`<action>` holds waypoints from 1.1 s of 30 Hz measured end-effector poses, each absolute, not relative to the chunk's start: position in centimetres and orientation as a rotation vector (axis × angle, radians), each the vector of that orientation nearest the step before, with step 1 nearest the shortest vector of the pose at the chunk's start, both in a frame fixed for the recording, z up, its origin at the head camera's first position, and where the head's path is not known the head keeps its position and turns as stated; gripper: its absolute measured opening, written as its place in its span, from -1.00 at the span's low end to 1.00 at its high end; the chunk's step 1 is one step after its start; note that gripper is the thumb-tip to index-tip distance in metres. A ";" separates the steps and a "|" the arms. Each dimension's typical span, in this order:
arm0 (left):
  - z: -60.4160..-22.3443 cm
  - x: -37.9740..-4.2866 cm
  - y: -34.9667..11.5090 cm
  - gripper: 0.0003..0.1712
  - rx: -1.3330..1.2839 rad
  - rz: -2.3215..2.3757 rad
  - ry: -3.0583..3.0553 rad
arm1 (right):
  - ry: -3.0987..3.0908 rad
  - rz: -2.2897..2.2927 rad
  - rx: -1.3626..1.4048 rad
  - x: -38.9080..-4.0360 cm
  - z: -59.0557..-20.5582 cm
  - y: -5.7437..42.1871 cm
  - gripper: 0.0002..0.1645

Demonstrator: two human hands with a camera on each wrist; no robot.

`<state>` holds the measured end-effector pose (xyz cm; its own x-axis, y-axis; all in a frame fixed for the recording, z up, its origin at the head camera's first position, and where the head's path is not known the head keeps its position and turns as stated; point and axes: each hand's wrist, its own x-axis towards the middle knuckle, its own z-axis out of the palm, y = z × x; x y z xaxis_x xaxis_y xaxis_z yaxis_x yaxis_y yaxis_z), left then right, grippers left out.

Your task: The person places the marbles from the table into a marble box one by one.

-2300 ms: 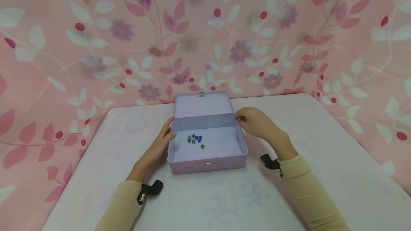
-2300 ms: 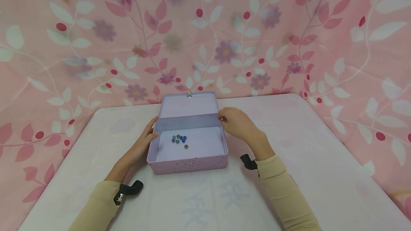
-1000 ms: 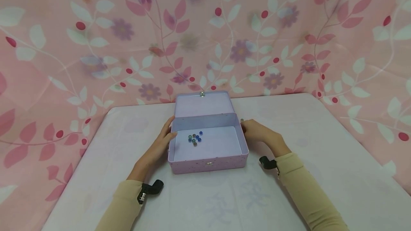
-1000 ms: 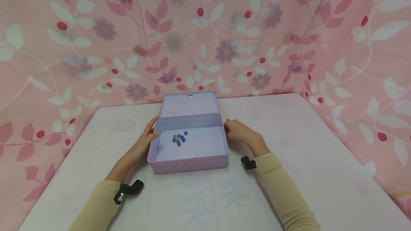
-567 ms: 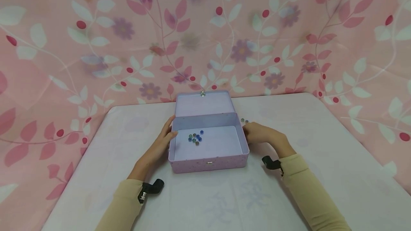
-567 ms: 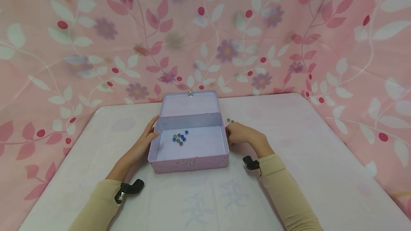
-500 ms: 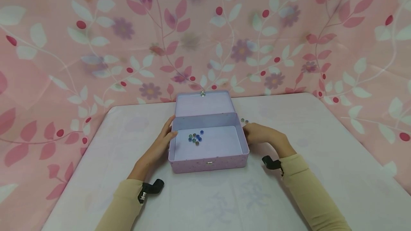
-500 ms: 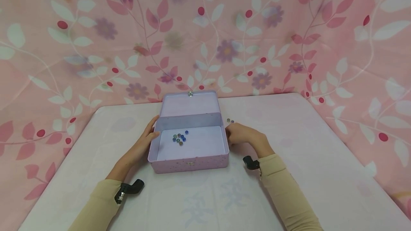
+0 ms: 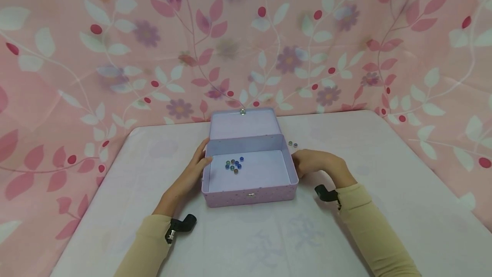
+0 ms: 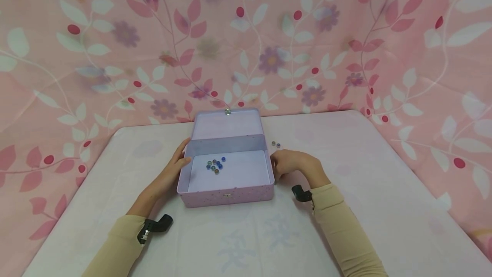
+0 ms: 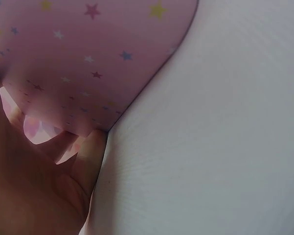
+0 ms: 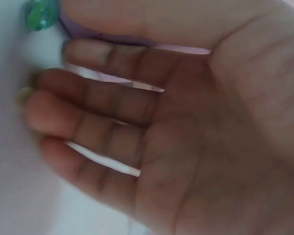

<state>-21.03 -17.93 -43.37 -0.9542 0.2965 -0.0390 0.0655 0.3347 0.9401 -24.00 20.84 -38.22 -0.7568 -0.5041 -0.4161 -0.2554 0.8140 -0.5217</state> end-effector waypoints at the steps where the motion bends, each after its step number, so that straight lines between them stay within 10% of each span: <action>1: -43.3 -21.0 -17.9 -0.28 0.332 1.671 2.395 | 2.425 -0.599 -0.546 -23.8 -38.0 20.8 -0.38; 33: -43.6 -21.1 -18.0 -0.26 0.342 1.676 2.405 | 2.498 -0.608 -0.532 -23.4 -38.3 20.4 -0.75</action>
<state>-21.15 -17.98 -43.59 -0.9553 0.2948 -0.0242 0.0794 0.3343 0.9391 -23.35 20.39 -38.29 -0.7930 -0.4750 -0.3815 -0.2465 0.8228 -0.5122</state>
